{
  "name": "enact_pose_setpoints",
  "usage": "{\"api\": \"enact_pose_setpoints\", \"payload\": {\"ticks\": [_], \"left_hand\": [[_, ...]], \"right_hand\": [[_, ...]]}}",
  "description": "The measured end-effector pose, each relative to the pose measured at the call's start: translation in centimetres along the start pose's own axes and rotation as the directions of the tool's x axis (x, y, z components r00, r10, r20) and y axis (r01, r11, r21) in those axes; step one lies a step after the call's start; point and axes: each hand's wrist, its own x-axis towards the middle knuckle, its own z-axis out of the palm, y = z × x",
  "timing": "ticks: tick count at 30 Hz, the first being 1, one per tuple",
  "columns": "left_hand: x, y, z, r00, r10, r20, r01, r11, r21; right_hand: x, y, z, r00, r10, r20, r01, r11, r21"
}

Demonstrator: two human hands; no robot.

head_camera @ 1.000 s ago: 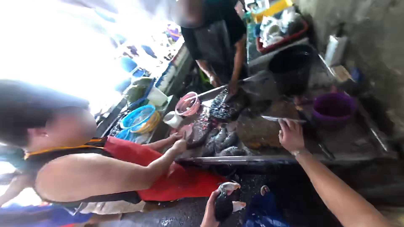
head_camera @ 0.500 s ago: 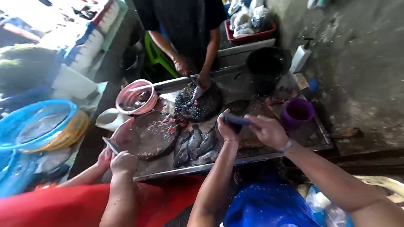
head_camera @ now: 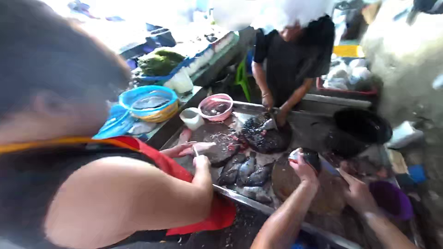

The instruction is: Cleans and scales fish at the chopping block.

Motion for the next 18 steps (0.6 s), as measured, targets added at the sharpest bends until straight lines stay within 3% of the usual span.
{"api": "enact_pose_setpoints", "payload": {"ticks": [2, 4, 6, 10, 14, 18], "left_hand": [[0.7, 0.4, 0.6, 1.0, -0.02, 0.01, 0.02, 0.996, -0.083], [0.8, 0.1, 0.8, 0.998, -0.067, -0.009, 0.066, 0.988, -0.138], [1.4, -0.1, 0.8, 0.995, -0.102, -0.019, 0.097, 0.978, -0.186], [2.6, 0.0, 0.6, 0.992, -0.121, 0.032, 0.125, 0.969, -0.213], [4.1, -1.3, 0.5, 0.997, -0.06, 0.049, 0.069, 0.972, -0.224], [4.7, -2.3, 1.1, 0.992, -0.123, 0.032, 0.127, 0.963, -0.239]], "right_hand": [[2.0, -0.9, -0.7, 0.993, -0.086, -0.086, 0.083, 0.996, -0.034], [2.5, -0.2, 0.5, 0.979, -0.189, -0.076, 0.185, 0.981, -0.066], [2.9, 1.5, 1.5, 0.986, -0.165, -0.039, 0.162, 0.984, -0.071], [4.3, 0.1, 2.2, 0.972, -0.217, -0.086, 0.212, 0.975, -0.066], [4.4, 2.1, 3.0, 0.989, -0.128, -0.068, 0.119, 0.986, -0.115], [5.0, 2.7, 5.2, 0.959, -0.27, -0.091, 0.257, 0.958, -0.13]]}}
